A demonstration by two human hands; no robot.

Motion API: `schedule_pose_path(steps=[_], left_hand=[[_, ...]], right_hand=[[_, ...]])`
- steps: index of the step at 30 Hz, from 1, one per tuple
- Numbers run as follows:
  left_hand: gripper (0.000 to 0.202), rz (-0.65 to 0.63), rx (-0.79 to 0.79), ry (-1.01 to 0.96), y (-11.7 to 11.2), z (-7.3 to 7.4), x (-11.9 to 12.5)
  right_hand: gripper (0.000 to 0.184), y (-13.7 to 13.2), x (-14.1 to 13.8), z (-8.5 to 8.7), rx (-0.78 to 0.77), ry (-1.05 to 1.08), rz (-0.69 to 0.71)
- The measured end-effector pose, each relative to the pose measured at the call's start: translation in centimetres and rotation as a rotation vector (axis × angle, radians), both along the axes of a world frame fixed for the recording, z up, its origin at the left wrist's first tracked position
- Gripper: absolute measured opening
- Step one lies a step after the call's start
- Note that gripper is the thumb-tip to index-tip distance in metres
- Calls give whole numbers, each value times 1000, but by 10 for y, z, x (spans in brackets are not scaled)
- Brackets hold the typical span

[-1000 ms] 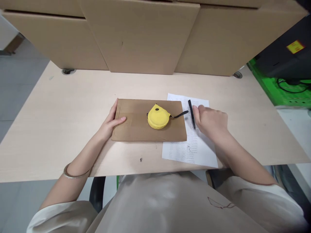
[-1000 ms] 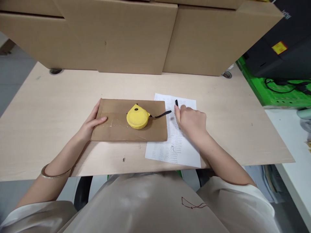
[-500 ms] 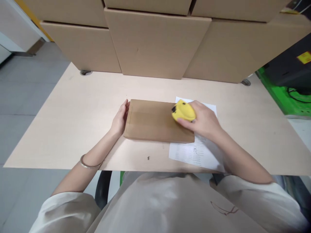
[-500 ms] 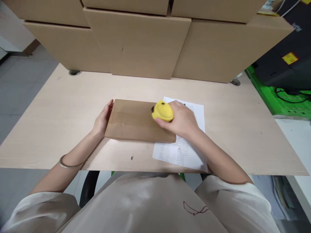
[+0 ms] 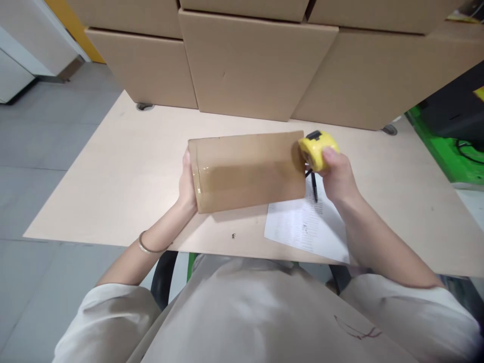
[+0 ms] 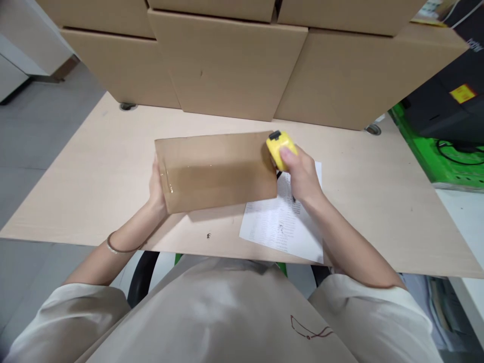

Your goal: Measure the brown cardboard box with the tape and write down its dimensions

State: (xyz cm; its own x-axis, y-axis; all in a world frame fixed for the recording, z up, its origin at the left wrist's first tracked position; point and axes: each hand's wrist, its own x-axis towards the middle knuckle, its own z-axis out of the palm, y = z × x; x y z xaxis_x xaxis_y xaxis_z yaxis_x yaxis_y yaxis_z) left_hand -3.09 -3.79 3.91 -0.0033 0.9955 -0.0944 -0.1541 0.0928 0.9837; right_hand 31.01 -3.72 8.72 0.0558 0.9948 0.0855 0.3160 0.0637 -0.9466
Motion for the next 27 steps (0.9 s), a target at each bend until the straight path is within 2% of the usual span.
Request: schedule_pose_path(steps=[3, 6, 9, 13, 15, 17, 19, 21, 22, 24, 27], left_hand=[[106, 50, 155, -5, -23, 28, 8], [128, -56, 382, 149, -43, 44, 17], [132, -187, 616, 318, -57, 38, 28], [107, -304, 840, 453, -70, 13, 41], [95, -366, 873, 437, -76, 6, 43], [83, -426, 824, 390, -75, 7, 41], [74, -409, 695, 307, -63, 14, 39], [68, -284, 544, 193, -36, 23, 42], [71, -221, 488, 159, -18, 27, 45], [90, -156, 424, 131, 22, 32, 53], [109, -179, 461, 62, 71, 32, 67]], right_hand=[[51, 40, -21, 8, 97, 261, -105], [64, 77, -42, 6, 104, 313, -135], [76, 95, -59, -9, 125, 395, -75], [89, 94, -66, -25, 105, 361, 3], [91, 93, -58, -21, 83, 294, 45], [85, 95, -44, -7, 58, 250, 64], [72, 100, -31, 14, 42, 260, 91], [58, 105, -26, 37, 45, 293, 154], [54, 107, -28, 49, 44, 297, 197], [52, 109, -40, 68, 18, 254, 294], [56, 110, -68, 85, -51, 98, 470]])
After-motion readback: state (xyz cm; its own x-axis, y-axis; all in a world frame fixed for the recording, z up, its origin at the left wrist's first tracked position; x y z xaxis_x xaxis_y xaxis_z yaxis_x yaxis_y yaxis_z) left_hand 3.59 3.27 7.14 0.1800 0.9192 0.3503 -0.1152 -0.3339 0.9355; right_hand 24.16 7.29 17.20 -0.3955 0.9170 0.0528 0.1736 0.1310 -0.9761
